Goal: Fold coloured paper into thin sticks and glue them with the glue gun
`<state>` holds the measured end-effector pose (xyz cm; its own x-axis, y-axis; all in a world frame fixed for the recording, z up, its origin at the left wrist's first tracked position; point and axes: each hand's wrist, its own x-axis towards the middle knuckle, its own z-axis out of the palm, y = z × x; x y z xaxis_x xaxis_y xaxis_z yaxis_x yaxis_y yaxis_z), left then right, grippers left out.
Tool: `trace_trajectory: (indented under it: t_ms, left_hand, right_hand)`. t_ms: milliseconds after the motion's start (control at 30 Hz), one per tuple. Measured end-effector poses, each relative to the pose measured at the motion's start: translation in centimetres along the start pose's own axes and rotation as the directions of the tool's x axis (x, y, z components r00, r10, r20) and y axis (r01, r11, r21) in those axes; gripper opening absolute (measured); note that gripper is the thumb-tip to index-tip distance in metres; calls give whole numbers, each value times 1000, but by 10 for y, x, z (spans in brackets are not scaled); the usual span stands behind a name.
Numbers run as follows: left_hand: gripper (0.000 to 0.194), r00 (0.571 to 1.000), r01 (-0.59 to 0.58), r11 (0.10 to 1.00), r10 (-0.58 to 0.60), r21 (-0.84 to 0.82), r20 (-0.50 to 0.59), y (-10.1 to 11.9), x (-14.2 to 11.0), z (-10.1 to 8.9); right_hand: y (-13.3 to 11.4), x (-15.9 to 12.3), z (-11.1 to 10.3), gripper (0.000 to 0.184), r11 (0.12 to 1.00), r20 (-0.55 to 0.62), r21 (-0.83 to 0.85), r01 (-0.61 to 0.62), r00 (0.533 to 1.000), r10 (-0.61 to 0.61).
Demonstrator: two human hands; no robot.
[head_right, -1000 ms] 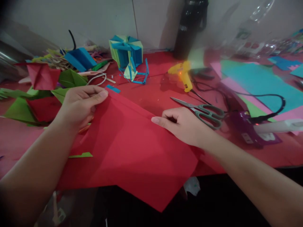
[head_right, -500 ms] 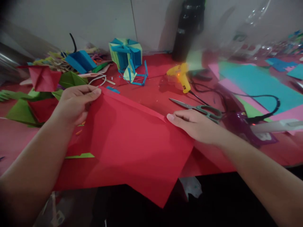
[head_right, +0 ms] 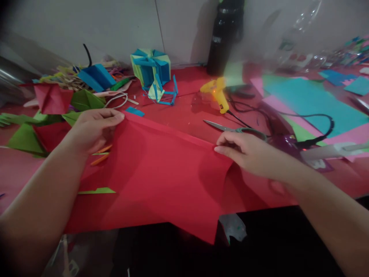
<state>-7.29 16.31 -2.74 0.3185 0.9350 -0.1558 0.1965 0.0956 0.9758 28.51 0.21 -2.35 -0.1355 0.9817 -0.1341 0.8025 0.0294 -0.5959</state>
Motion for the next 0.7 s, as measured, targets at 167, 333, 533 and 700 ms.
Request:
trace_trajectory:
  t_ms: [167,333,533,700]
  left_hand:
    - [23,957,-23,961,-59,277,283,8,-7,-2]
    - [24,935,-219,712,-43,667,352,15,-16,-9]
    - [27,892,-448,563,328,694,310,9,-22,19]
    - [32,837,-540,528,260,655,481,2,-19,27]
  right_hand:
    - [15,-1,-8,25,994,-59,23,-108,992,109]
    - [24,3,-4,24,997,-85,4,-80,993,80]
    - [25,13,4,23,998,-155,-37,43,987,-48]
    - [12,16,-1,16,997,-172,-79,13,985,-26]
